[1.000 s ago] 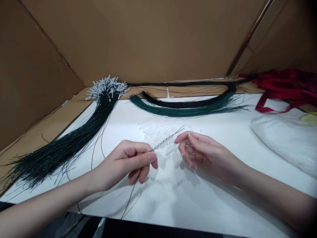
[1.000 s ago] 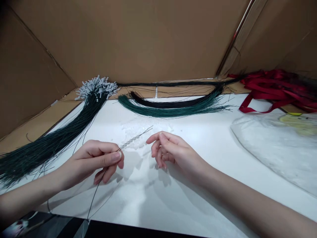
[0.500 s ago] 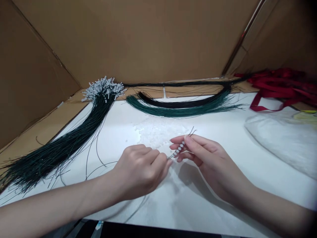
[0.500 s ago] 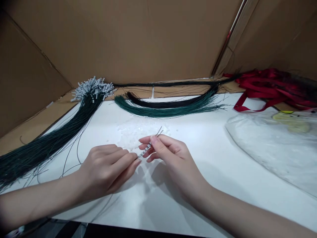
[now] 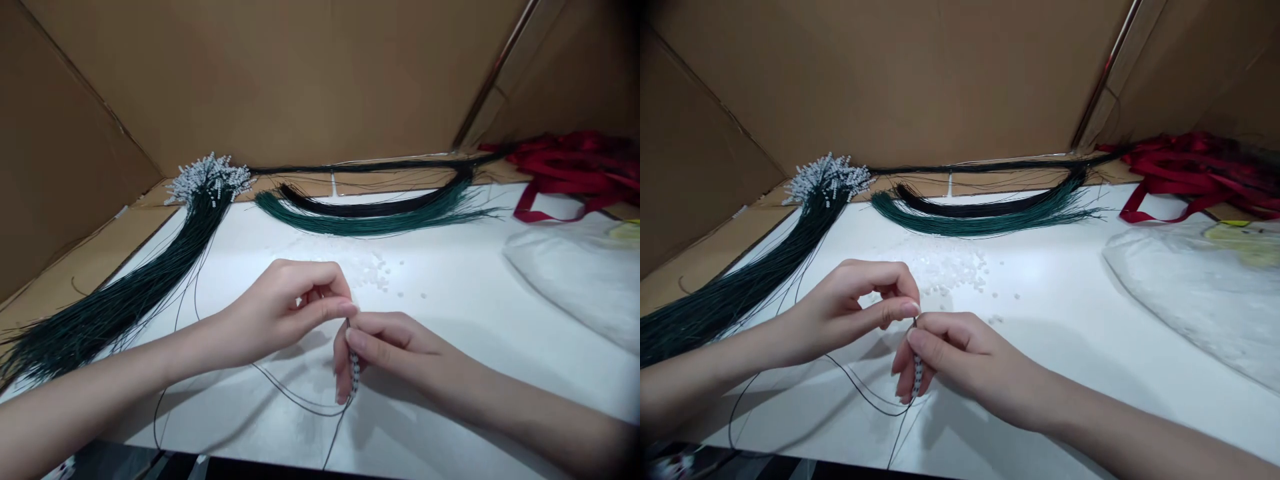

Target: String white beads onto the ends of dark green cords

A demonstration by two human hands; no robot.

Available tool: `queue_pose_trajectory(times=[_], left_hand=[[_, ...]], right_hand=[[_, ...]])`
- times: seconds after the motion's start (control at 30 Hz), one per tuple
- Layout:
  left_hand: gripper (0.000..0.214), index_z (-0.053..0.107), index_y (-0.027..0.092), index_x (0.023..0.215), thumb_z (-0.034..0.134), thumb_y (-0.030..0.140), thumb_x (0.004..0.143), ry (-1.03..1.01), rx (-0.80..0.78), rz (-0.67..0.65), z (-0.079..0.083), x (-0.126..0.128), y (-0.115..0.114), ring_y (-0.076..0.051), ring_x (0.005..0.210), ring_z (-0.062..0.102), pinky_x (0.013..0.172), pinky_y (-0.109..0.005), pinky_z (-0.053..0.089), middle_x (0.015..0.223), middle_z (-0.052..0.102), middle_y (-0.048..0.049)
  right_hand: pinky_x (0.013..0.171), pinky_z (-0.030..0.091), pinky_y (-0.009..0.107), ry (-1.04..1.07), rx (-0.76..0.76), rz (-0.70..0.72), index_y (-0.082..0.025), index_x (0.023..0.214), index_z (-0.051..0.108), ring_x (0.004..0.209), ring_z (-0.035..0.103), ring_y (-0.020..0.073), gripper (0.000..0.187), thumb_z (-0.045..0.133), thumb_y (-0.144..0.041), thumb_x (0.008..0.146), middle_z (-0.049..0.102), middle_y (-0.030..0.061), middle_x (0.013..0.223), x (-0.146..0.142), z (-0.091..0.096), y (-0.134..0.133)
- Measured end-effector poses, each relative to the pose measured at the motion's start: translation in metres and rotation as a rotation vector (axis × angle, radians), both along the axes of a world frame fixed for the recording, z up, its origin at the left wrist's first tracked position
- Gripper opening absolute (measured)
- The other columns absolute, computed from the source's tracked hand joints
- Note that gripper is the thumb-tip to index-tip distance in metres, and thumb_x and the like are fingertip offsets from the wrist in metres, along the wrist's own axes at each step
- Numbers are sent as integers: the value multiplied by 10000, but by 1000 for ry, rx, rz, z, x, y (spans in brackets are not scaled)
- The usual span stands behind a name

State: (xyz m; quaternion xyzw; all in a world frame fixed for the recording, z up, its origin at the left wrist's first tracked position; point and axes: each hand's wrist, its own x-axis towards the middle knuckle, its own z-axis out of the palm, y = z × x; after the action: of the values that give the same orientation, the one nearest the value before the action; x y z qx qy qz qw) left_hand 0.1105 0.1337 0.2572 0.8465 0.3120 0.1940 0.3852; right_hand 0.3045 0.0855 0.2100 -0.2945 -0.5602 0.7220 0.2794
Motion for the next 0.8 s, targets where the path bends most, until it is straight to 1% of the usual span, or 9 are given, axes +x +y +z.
queue_pose_trajectory(times=[0.13,0.2,0.3,0.4,0.5,0.57,0.63,0.73,0.8], left_hand=[[210,613,150,777,573,265,948,-17,7,85,-5,-1,1,-88,602,517,523,-189,362,672,619,22],[217,618,151,768,580,274,942,-8,-2,110,-8,-2,3,-88,601,508,501,-181,340,669,614,22],[240,590,148,746,581,293,937,4,-57,120,-13,-3,8,-83,589,483,485,-173,322,645,576,30],[252,547,149,730,567,285,941,5,-101,109,-19,-5,11,-76,575,468,498,-176,329,633,550,39],[256,553,152,762,525,302,968,2,-95,79,-23,-8,15,-82,596,482,540,-197,357,669,554,32],[237,569,156,822,486,300,990,-3,-23,86,-27,-12,17,-90,620,478,574,-215,371,701,550,25],[178,579,155,885,479,257,990,-5,95,88,-32,-16,20,-102,650,475,604,-233,380,746,558,10],[76,586,138,913,513,152,925,-6,294,2,-44,-21,22,-142,732,494,671,-283,395,823,587,-35],[78,592,134,915,528,118,873,5,401,-52,-52,-23,24,-177,778,493,712,-328,391,844,599,-57]], right_hand=[[689,438,277,39,-100,-139,-178,890,607,646,613,125,284,535,-440,969,672,0,647,0,-7,3],[657,433,274,44,-99,-186,-185,855,575,595,598,122,270,564,-436,953,650,-17,602,0,-8,5],[642,445,264,17,-66,-247,-177,781,543,587,585,117,287,586,-411,941,642,-9,601,-1,-6,7],[597,459,235,7,-62,-276,-166,749,538,593,588,109,267,609,-354,925,643,3,627,-2,-5,9],[555,456,212,-9,-93,-267,-161,736,537,557,583,98,211,634,-264,893,653,8,619,-1,-7,12],[530,452,206,-11,-135,-271,-163,730,535,522,571,93,190,633,-229,879,641,-2,590,-1,-10,14],[497,434,195,4,-179,-281,-165,731,543,486,548,87,177,617,-222,881,609,-18,551,1,-13,15],[429,346,158,44,-251,-288,-159,725,568,440,508,70,180,580,-221,893,541,-36,508,3,-17,16],[399,286,144,76,-313,-275,-156,709,571,418,489,59,188,571,-212,889,489,-46,493,4,-17,17]])
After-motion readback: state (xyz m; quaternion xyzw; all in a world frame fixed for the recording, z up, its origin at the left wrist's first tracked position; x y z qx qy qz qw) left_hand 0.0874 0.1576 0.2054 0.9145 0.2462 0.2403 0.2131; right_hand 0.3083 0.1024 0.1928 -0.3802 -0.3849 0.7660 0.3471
